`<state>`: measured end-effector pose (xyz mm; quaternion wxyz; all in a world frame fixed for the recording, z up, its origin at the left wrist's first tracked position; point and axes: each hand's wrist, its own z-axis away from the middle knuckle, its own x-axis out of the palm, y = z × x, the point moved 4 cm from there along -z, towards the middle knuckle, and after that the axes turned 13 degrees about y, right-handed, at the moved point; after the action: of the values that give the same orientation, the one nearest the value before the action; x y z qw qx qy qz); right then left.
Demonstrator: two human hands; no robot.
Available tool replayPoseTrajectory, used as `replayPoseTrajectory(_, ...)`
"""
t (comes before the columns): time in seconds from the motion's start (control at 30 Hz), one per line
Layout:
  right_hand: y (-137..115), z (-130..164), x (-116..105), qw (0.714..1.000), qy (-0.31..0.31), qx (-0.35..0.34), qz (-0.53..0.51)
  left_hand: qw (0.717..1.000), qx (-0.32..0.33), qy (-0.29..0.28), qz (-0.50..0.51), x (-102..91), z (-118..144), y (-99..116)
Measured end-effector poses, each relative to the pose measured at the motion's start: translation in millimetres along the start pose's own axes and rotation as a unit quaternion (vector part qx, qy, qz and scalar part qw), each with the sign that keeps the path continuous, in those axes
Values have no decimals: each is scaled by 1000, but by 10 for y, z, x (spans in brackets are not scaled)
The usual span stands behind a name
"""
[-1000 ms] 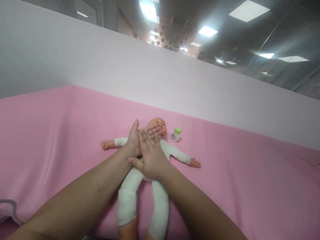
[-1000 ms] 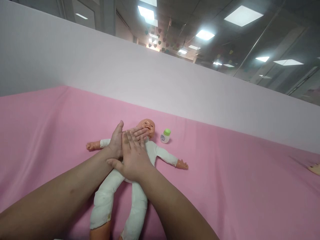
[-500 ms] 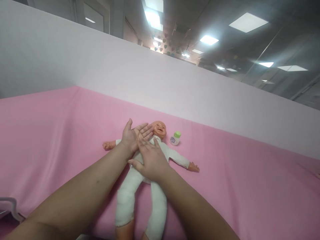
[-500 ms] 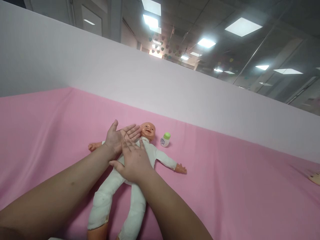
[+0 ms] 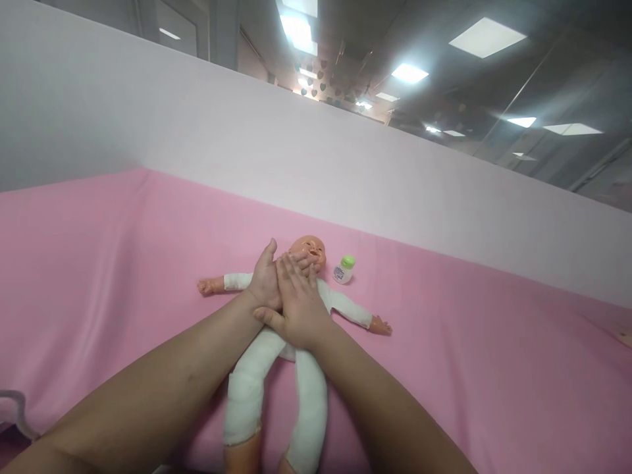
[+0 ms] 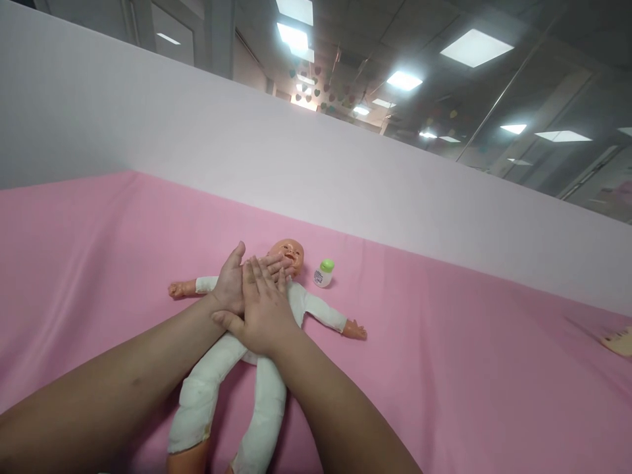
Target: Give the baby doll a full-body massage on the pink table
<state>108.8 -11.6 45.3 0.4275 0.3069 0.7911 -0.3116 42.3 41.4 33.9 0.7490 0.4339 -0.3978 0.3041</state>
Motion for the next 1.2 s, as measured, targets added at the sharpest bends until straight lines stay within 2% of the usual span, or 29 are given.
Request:
replayPoseTrajectory(0.13, 77, -30, 15, 1000, 5, 21, 19, 1000, 16, 8, 0, 17, -5, 40)
replayPoseTrajectory(0.27, 65, -36, 30, 999, -10, 25, 29, 997, 65, 44, 9, -61, -42, 224)
replayPoseTrajectory(0.37, 16, -16, 28, 999, -23, -3, 22, 993, 95, 71, 18, -153, -78, 374)
replayPoseTrajectory(0.47, -47, 19, 25, 998, -38, -51, -6, 991, 111, 73, 16, -212, -106, 454)
replayPoseTrajectory(0.57, -90, 46, 31, 995, -44, -86, -34, 992, 106, 65, 12, -214, -110, 426)
replayPoseTrajectory(0.67, -94, 47, 37, 993, -37, -98, -50, 995, 81, 52, 0, -155, -79, 309)
replayPoseTrajectory(0.93, 28, -18, 39, 999, -10, -33, -26, 999, 40, 28, -18, -52, -42, 97)
replayPoseTrajectory(1.07, 87, -43, 62, 1000, 0, -4, 1, 998, 44, 31, -15, -80, -74, 148)
replayPoseTrajectory(1.2, 81, -38, 88, 1000, -12, -7, 13, 996, 77, 52, 9, -156, -110, 311)
